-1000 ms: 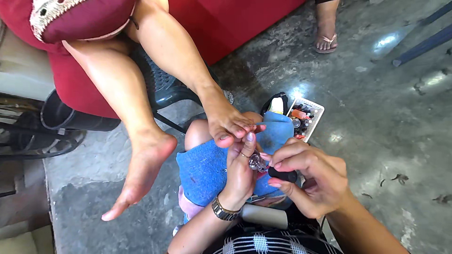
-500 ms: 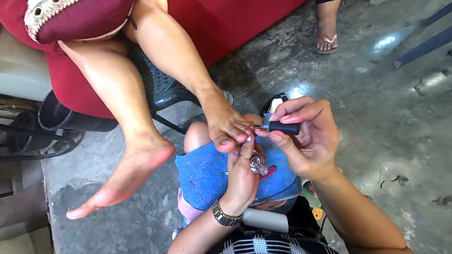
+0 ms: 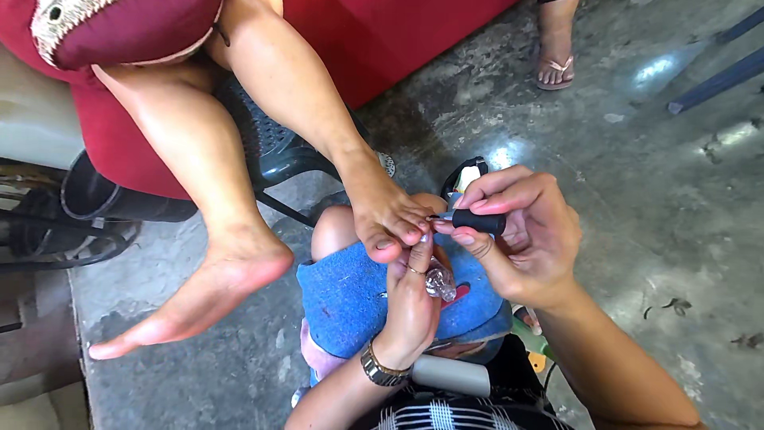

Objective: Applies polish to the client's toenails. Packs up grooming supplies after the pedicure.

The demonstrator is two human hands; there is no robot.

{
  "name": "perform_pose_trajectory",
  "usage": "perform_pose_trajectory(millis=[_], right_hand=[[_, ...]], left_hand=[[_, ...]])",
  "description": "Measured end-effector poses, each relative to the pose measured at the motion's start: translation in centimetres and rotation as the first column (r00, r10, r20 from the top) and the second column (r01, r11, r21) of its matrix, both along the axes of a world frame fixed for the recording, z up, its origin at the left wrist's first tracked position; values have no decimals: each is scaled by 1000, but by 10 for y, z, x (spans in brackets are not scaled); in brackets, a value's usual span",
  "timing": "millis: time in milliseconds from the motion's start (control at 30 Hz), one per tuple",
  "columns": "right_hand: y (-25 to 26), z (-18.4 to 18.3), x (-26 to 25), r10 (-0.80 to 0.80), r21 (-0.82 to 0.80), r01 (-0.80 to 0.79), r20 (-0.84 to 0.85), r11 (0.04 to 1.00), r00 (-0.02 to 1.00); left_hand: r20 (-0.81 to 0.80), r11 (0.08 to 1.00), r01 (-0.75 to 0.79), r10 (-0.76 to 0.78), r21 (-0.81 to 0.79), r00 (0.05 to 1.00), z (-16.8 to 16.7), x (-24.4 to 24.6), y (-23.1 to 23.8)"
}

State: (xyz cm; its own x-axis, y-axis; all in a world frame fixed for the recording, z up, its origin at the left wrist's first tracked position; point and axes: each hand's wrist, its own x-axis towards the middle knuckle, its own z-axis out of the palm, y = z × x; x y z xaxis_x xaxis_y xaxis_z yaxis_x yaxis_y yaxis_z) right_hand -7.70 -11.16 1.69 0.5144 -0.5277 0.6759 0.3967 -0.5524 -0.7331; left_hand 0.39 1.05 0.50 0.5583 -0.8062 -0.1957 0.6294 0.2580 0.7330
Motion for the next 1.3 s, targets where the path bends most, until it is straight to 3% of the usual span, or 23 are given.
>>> perform_pose_trajectory(millis=[433,733,1300], right_hand=[[-2,1,-1,14,-36,-15,-38,999,999],[6,10,-3,45,184,-57,71,981,996],[16,11,5,-36,-30,35,-24,999,999]], left_hand=[[16,1000,0,0,18,1000,0,0,0],[-19,994,84,-85,-71,996,-2,2,7],[-75,994,77,-83,-76,994,2,3,11]])
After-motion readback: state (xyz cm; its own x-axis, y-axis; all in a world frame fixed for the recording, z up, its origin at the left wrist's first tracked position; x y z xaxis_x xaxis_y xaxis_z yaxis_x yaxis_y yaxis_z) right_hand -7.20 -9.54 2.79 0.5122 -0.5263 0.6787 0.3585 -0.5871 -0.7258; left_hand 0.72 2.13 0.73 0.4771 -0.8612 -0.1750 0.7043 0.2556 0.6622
